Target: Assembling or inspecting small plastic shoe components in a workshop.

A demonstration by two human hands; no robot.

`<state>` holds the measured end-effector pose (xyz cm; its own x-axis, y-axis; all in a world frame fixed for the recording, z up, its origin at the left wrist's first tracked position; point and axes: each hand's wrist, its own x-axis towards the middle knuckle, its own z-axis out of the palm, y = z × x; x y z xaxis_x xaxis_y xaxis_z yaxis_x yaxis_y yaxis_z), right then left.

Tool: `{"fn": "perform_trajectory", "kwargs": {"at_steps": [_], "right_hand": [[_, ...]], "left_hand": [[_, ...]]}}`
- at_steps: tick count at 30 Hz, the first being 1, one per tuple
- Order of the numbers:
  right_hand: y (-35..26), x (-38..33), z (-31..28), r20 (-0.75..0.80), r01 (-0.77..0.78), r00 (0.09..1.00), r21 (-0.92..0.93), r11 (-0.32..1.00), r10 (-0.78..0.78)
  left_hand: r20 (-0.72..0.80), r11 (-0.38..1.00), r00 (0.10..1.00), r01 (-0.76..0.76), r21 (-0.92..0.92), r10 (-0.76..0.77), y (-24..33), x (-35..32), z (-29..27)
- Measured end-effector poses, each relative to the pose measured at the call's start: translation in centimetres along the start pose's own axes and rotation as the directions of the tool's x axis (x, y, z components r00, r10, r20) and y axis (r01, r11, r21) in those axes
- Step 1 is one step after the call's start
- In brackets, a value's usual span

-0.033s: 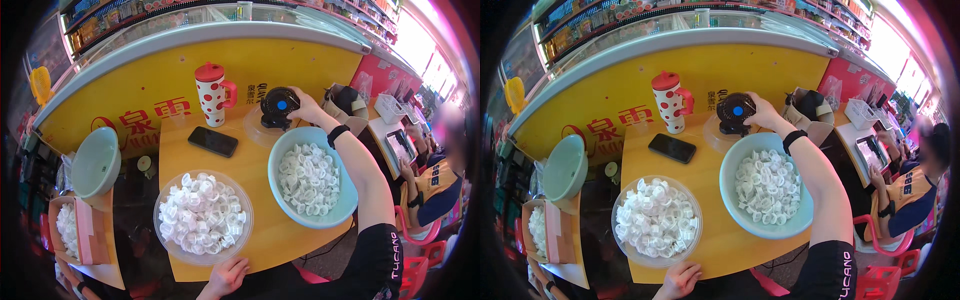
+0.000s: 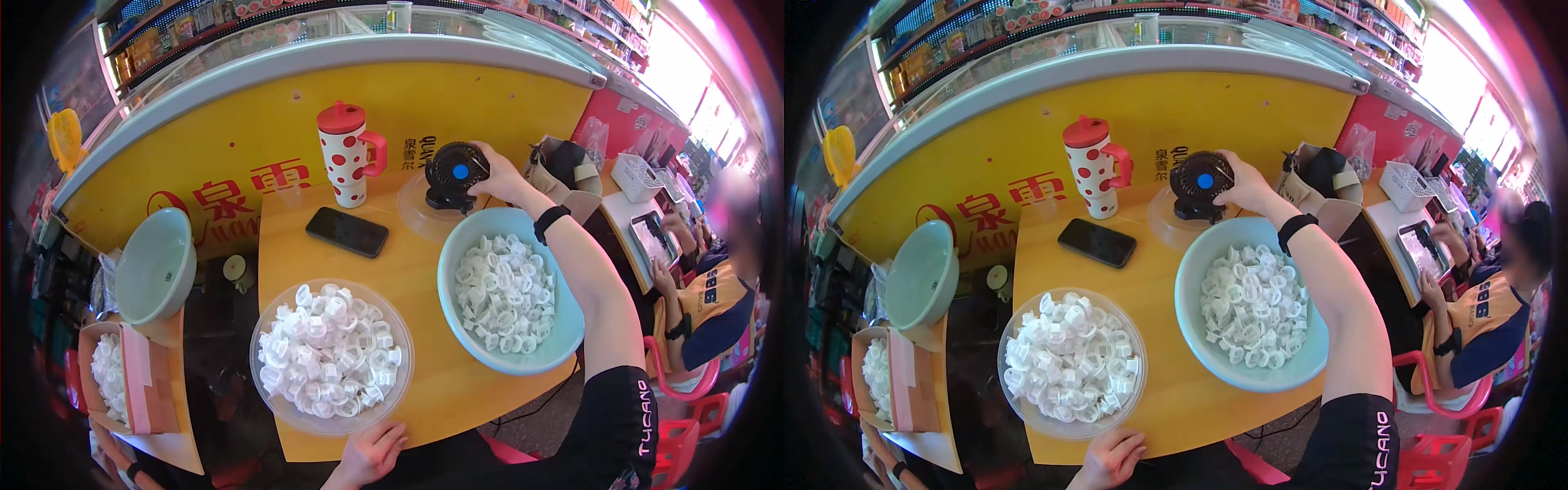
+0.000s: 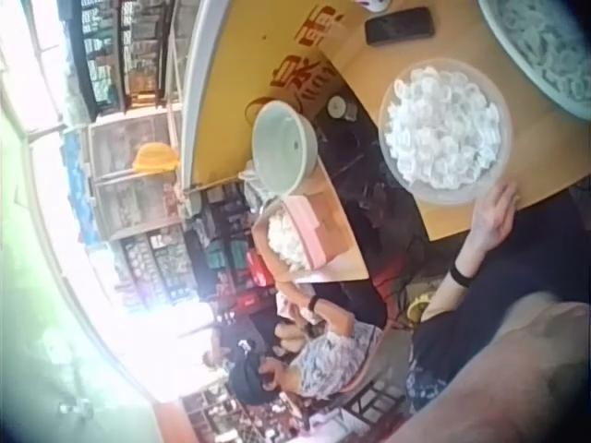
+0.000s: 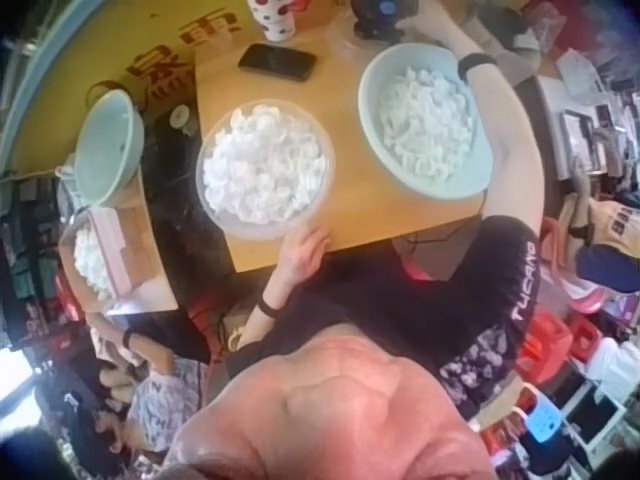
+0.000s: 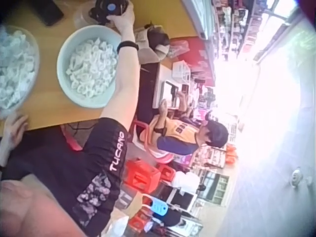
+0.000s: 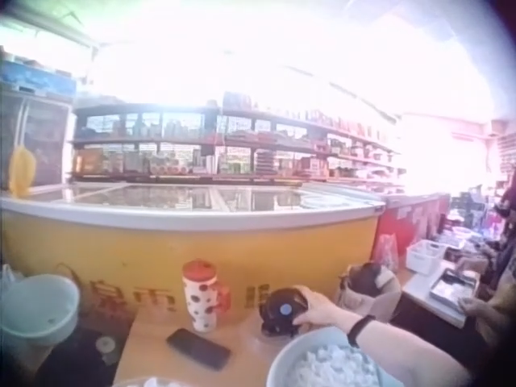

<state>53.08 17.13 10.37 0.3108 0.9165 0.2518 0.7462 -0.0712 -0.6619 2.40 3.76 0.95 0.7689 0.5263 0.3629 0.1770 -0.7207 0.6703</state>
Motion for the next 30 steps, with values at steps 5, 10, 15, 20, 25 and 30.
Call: {"fn": "perform_trajectory", "kwargs": {"at_steps": [5,10,15,20,25,30], "right_hand": [[-0.2,0.1,0.9,0.042,-0.092,0.996,0.240,0.966,0.085],[0.6,0.2,0.3,0.079,-0.097,0.993,0.158,0.983,0.086],[0.6,0.1,0.7,0.062,-0.054,0.997,0.141,0.988,0.046],[1.2,0.1,0.6,0.055,-0.044,0.998,0.083,0.996,0.039],[1.1,-0.1,1.0,0.028,0.042,0.999,0.156,0.987,-0.047],[1.0,-0.3,1.2,0.009,0.075,0.997,0.188,0.979,-0.078]], "left_hand": [[0.000,0.999,1.000,0.016,-0.028,-0.016,0.0,0.5,-0.3],[0.006,0.999,1.000,0.010,-0.050,-0.009,-0.2,0.6,-0.2],[0.000,0.999,1.000,-0.007,-0.044,0.007,-0.1,0.7,-0.3],[-0.005,0.999,1.000,-0.018,-0.040,0.018,0.0,0.7,-0.2],[-0.018,0.999,1.000,-0.018,-0.036,0.017,0.0,0.7,-0.2],[-0.015,1.000,1.000,-0.014,-0.028,0.013,0.0,0.6,-0.1]]}}
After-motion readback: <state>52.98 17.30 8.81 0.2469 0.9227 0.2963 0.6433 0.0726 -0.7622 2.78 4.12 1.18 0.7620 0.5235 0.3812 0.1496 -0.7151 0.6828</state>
